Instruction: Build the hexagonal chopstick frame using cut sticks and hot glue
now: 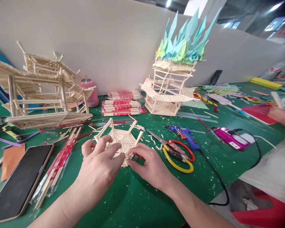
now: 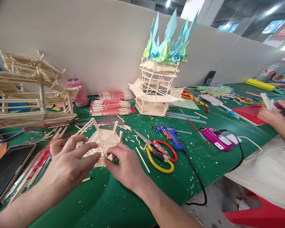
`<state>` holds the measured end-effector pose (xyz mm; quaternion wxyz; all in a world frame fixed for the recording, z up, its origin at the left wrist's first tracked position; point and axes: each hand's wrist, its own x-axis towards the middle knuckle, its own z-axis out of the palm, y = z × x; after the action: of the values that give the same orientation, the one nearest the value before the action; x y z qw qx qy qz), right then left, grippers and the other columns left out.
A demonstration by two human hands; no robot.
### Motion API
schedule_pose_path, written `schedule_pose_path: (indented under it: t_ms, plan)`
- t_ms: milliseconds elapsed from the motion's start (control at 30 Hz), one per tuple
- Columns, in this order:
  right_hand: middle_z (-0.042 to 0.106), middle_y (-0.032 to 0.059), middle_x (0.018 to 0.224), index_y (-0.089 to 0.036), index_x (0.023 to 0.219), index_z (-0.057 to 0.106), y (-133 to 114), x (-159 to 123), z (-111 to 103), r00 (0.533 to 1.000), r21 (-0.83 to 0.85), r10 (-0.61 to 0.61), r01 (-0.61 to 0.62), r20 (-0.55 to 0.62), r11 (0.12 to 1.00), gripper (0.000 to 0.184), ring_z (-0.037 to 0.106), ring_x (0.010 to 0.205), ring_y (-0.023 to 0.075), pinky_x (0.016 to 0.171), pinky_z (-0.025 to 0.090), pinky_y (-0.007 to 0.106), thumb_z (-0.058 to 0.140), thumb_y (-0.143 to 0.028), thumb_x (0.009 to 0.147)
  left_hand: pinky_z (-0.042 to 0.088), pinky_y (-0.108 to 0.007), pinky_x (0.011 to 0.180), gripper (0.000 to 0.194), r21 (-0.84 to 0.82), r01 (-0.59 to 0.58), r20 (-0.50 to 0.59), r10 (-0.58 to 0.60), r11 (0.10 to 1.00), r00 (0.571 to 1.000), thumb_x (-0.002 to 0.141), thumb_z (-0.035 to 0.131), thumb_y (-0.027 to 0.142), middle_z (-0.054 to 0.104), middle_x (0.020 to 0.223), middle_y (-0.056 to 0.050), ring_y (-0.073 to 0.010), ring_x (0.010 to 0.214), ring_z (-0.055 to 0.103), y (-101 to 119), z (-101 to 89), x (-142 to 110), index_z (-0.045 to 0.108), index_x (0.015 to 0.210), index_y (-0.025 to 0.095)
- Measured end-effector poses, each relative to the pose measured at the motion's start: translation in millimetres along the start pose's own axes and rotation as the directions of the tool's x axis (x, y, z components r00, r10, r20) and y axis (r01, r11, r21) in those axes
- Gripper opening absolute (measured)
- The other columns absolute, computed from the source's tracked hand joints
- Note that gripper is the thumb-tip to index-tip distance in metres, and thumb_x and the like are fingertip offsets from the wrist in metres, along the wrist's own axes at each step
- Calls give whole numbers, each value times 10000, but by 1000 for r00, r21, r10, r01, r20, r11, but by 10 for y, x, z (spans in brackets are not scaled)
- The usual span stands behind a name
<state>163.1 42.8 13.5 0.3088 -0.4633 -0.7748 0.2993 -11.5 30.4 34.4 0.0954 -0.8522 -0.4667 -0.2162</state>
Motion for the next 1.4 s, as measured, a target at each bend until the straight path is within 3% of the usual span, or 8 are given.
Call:
schedule_pose_path:
  t_ms: [133, 233, 367, 500, 600, 900, 1167, 1400]
  plan:
    - [541, -1, 748, -193, 908, 627, -17, -5, -16, 1000, 2, -1, 1, -4, 1000, 128, 532, 696, 139, 607, 454, 250, 592, -174, 786, 321, -491, 775, 168, 23, 11, -19, -11, 1000, 1000, 828, 526, 184, 654, 1069, -56, -325, 1025, 478, -25, -76, -36, 627, 932, 270]
    - [498, -21, 720, -207, 998, 602, -10, -34, -23, 999, -15, 32, -32, 19, 999, 259, 509, 675, 138, 595, 452, 253, 634, -174, 742, 366, -486, 795, 419, 37, 108, -147, -101, 994, 984, 799, 581, 274, 535, 1206, -140, -340, 1046, 472, -59, -132, -195, 478, 1204, 240]
    - [490, -23, 715, -188, 1000, 590, 41, -92, 19, 996, -34, 81, -80, 42, 996, 284, 501, 649, 132, 582, 443, 246, 634, -137, 724, 427, -452, 804, 389, -126, 419, -330, -436, 899, 837, 765, 611, 276, 550, 1014, -116, -285, 940, 541, -94, 10, -525, 478, 1123, 202]
    - [493, -20, 694, -180, 824, 599, 102, -123, 119, 996, -35, 79, -78, 45, 996, 109, 494, 609, 125, 563, 425, 236, 614, -123, 733, 477, -385, 673, 205, -214, 415, -23, -429, 884, 903, 775, 588, 296, 637, 893, -51, -236, 811, 590, -136, 296, -705, 556, 965, 228]
    - [503, -12, 699, -184, 721, 580, 150, -123, 198, 996, 28, 69, -71, 53, 997, 81, 504, 601, 120, 555, 416, 228, 570, -118, 766, 471, -343, 617, 135, -299, 436, 72, -435, 849, 897, 790, 563, 261, 668, 839, -37, -211, 747, 586, -149, 395, -663, 633, 901, 228]
    - [526, 22, 776, -161, 798, 584, 116, 1, 36, 998, 215, 65, -68, 24, 974, 94, 507, 641, 117, 592, 428, 216, 510, -195, 846, 457, -304, 647, 198, -453, 387, -13, -440, 803, 898, 829, 497, 303, 652, 775, -42, -192, 748, 561, -118, 205, -294, 643, 753, 195]
    - [466, -10, 713, -166, 780, 566, 6, 182, -216, 990, 336, 134, -142, 46, 931, 187, 425, 628, 114, 558, 362, 222, 498, -318, 865, 425, -241, 554, 256, -677, 533, 130, -630, 508, 766, 815, 503, 401, 624, 654, -8, -142, 592, 532, -38, 88, 87, 633, 794, 181]
    - [411, -26, 673, -172, 724, 531, 43, 240, -208, 987, 371, 155, -161, 47, 914, 231, 385, 608, 111, 531, 320, 230, 500, -357, 860, 367, -200, 451, 309, -759, 533, 133, -712, 374, 689, 768, 543, 445, 565, 558, 13, -106, 491, 454, 34, 80, 258, 630, 661, 168]
